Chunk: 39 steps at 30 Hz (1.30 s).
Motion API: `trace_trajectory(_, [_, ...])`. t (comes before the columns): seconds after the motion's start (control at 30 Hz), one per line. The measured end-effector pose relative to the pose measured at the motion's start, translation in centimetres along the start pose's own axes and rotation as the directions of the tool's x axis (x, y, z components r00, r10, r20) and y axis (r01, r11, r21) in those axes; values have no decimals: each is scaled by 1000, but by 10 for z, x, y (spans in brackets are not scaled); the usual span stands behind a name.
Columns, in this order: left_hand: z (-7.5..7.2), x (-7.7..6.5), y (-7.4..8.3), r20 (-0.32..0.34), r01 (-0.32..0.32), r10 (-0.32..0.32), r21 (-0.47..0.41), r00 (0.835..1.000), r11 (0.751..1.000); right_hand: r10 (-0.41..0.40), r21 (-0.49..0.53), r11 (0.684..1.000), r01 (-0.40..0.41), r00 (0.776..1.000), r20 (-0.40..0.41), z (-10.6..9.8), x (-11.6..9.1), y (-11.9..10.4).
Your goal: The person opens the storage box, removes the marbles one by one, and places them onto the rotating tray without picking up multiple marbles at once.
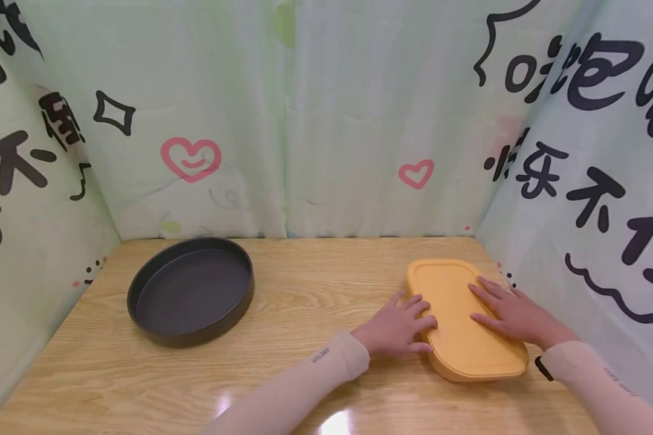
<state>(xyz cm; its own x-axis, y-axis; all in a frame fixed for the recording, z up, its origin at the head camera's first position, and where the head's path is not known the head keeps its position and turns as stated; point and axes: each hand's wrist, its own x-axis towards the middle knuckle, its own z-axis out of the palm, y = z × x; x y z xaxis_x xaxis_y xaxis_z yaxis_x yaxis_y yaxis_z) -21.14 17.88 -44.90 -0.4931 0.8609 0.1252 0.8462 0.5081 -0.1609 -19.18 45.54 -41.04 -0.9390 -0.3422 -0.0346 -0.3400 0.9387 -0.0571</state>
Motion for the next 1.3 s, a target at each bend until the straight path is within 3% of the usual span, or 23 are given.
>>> trace_trajectory(0.23, [2, -13, -18, -37, -8, 7, -21, 999, 1000, -51, 41, 998, 54, 995, -86, 9, 6, -16])
trace_trajectory(0.5, [1, -34, -38, -44, 35, -40, -111, 998, 993, -33, 62, 997, 40, 992, -118, 22, 26, -37])
trace_trajectory(0.73, [5, -49, -51, -88, 68, -78, -113, 993, 991, -18, 78, 997, 26, 996, -92, 24, 44, -55])
trace_trajectory(0.97, [7, -65, -63, -110, 99, -114, -136, 987, 986, -38, 76, 996, 47, 992, -118, 28, 59, -73])
trace_trajectory(1.3, [6, -90, -81, -107, 132, -155, -198, 982, 971, -28, 84, 996, 38, 994, -108, 32, 80, -100])
